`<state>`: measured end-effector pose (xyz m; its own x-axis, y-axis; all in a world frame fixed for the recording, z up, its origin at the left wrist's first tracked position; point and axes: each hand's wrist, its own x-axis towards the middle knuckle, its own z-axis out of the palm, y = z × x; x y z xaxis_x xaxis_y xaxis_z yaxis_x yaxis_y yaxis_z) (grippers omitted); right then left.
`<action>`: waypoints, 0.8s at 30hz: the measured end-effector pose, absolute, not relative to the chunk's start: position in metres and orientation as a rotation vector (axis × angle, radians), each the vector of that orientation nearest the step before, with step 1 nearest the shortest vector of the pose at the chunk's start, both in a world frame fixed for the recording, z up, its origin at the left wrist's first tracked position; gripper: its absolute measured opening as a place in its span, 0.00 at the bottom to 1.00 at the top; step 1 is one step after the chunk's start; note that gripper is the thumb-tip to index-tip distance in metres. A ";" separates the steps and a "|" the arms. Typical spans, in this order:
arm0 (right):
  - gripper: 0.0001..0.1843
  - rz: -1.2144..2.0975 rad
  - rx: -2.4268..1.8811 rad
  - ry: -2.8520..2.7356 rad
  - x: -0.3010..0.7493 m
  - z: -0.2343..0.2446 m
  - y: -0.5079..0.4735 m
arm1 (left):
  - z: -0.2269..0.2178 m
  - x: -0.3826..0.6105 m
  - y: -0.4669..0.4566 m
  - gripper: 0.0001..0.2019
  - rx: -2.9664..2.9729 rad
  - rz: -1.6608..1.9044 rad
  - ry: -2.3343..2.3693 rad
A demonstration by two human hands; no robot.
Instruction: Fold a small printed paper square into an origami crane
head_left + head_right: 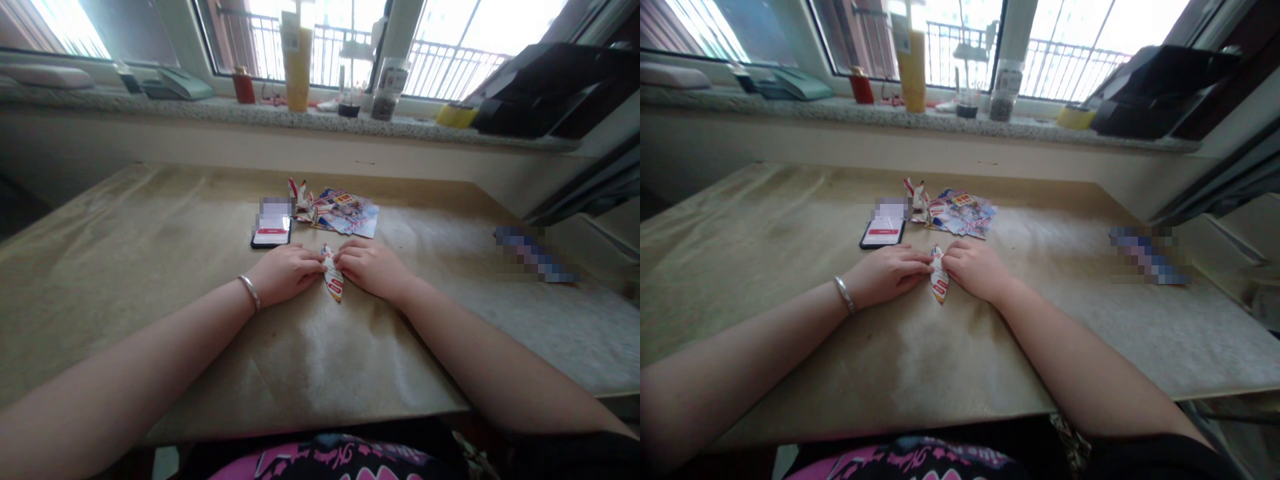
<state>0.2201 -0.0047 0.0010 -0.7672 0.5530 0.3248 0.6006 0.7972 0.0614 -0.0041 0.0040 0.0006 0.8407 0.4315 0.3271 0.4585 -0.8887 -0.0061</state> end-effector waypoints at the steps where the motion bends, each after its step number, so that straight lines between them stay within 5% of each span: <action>1: 0.11 -0.265 -0.870 -2.724 0.220 0.003 -0.005 | 0.001 -0.004 0.004 0.11 -2.937 -0.494 -0.717; 24: 0.06 0.106 -1.071 -2.439 0.213 -0.009 -0.008 | -0.001 0.002 0.004 0.11 -2.835 -0.448 -0.623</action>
